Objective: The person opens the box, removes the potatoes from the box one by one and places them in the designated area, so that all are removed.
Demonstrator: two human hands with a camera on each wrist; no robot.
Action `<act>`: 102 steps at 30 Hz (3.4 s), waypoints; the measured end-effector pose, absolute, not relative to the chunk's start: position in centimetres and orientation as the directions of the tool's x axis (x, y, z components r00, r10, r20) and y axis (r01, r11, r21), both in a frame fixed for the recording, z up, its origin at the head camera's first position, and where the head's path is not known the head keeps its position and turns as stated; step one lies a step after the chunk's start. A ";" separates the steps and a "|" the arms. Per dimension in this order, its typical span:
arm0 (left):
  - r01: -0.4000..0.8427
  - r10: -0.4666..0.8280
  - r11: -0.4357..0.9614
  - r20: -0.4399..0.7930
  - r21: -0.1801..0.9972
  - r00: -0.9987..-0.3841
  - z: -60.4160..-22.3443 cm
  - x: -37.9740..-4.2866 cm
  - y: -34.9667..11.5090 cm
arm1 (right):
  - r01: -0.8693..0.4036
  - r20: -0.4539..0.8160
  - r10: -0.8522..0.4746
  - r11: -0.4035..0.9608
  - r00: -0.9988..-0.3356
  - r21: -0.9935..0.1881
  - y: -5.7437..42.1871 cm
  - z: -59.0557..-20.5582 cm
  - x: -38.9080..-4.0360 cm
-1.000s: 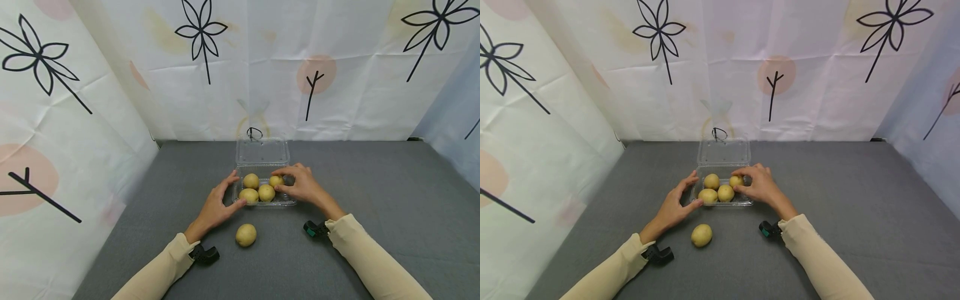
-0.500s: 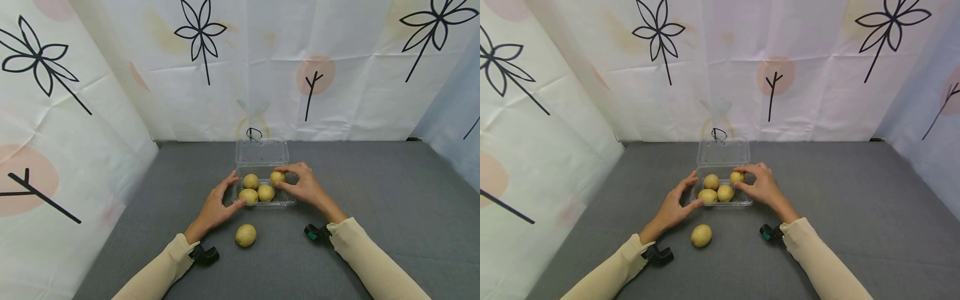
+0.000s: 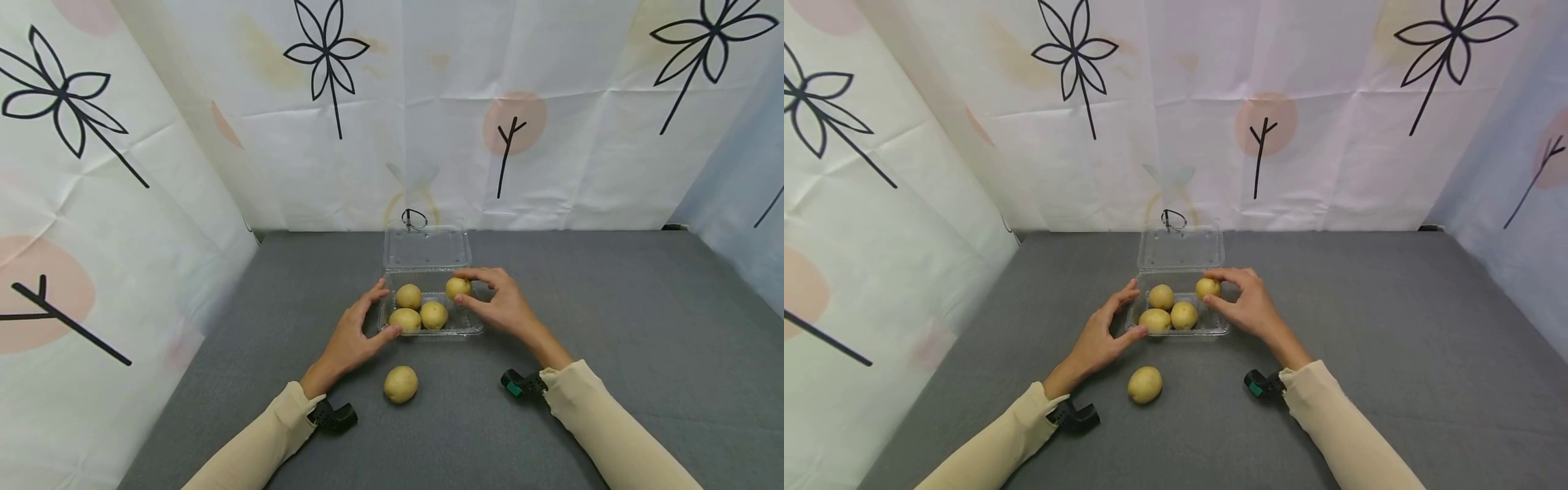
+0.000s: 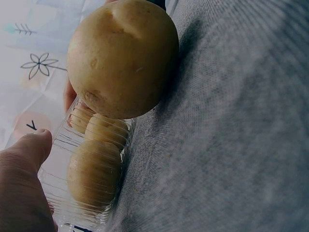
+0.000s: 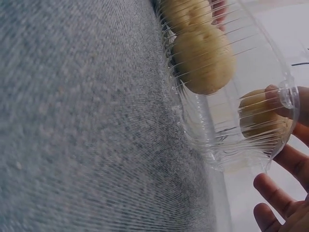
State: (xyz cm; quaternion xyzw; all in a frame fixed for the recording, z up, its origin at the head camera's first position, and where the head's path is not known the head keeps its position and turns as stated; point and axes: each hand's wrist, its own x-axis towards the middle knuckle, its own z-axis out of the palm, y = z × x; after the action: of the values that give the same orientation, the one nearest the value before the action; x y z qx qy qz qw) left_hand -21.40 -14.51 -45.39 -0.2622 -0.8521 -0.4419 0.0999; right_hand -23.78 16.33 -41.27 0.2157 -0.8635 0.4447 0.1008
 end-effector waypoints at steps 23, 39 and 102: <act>0.529 0.355 0.474 0.397 0.704 -0.846 -45.5 -21.5 -14.4 | -0.445 0.343 -0.286 0.507 -0.895 -0.738 16.7 -40.0 -22.2; 0.528 0.358 0.472 0.394 0.706 -0.846 -45.5 -21.5 -14.4 | -0.473 0.344 -0.339 0.458 -0.876 -0.753 16.9 -39.3 -20.9; 0.520 0.356 0.486 0.384 0.703 -0.852 -45.3 -21.4 -14.5 | -0.449 0.068 -0.795 0.267 -0.602 -0.852 14.5 -40.0 -18.0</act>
State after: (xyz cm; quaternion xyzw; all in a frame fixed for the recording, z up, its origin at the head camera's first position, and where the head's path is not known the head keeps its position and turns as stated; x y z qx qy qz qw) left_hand -21.36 -14.48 -45.25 -0.2554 -0.8568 -0.4380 0.0936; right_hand -17.99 14.48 -40.04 0.4028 -0.7726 0.4518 -0.1915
